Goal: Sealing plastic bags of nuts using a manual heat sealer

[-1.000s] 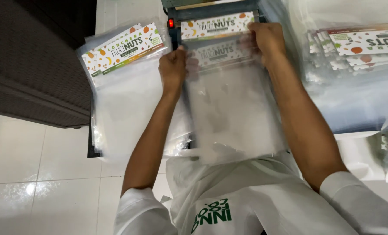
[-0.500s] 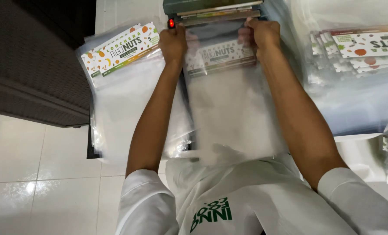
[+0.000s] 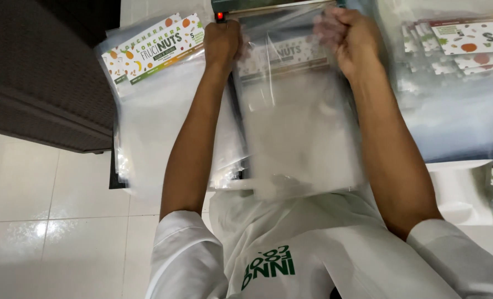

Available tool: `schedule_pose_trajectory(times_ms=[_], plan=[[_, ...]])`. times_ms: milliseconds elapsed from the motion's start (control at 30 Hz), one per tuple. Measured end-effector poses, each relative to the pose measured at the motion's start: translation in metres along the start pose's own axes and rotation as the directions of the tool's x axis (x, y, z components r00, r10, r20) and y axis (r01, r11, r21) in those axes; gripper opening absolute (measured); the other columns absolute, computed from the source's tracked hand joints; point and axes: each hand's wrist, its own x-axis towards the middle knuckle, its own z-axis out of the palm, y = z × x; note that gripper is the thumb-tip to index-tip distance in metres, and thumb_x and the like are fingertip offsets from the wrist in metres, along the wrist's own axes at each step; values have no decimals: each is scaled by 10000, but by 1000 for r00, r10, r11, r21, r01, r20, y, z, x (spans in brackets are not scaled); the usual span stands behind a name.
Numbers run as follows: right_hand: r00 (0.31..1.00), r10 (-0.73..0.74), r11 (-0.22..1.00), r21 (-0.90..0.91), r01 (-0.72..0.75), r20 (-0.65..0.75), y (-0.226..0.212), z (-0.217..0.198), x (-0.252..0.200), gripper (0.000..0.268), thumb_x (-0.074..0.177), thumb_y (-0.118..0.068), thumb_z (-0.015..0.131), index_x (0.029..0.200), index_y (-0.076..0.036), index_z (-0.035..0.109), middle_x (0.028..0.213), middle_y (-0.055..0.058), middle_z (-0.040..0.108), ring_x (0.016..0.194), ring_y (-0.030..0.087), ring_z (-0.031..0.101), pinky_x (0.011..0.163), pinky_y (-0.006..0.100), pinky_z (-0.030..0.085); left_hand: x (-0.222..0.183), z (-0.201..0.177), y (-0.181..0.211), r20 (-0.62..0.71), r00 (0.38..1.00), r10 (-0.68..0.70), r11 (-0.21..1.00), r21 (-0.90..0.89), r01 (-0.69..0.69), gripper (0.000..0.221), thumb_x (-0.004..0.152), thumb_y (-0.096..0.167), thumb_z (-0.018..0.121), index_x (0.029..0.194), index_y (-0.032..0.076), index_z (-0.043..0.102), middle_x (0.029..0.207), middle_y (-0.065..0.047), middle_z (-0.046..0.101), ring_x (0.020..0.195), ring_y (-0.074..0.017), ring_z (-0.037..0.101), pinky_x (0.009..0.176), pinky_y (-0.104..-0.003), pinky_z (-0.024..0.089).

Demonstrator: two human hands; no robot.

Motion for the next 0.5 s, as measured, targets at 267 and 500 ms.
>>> schedule_pose_trajectory(times_ms=[267, 500], plan=[[640, -592, -83, -827, 557, 491, 83, -80, 45, 383, 772, 214, 467, 1037, 55, 695, 1004, 271, 657, 924, 438, 620, 846, 493, 507, 5, 2, -5, 8, 999, -42, 999, -20, 42, 379, 873, 224, 618, 527, 118, 505, 528, -5, 521, 490, -151, 445, 494, -346, 322], [802, -489, 123, -883, 453, 343, 63, -59, -5, 227, 868, 69, 532, 1059, 17, 642, 1054, 250, 588, 919, 436, 598, 810, 503, 509, 1, 2, -12, 31, 999, 11, 1000, -26, -11, 434, 905, 228, 591, 504, 145, 446, 491, 14, 467, 458, -131, 409, 483, -322, 299]])
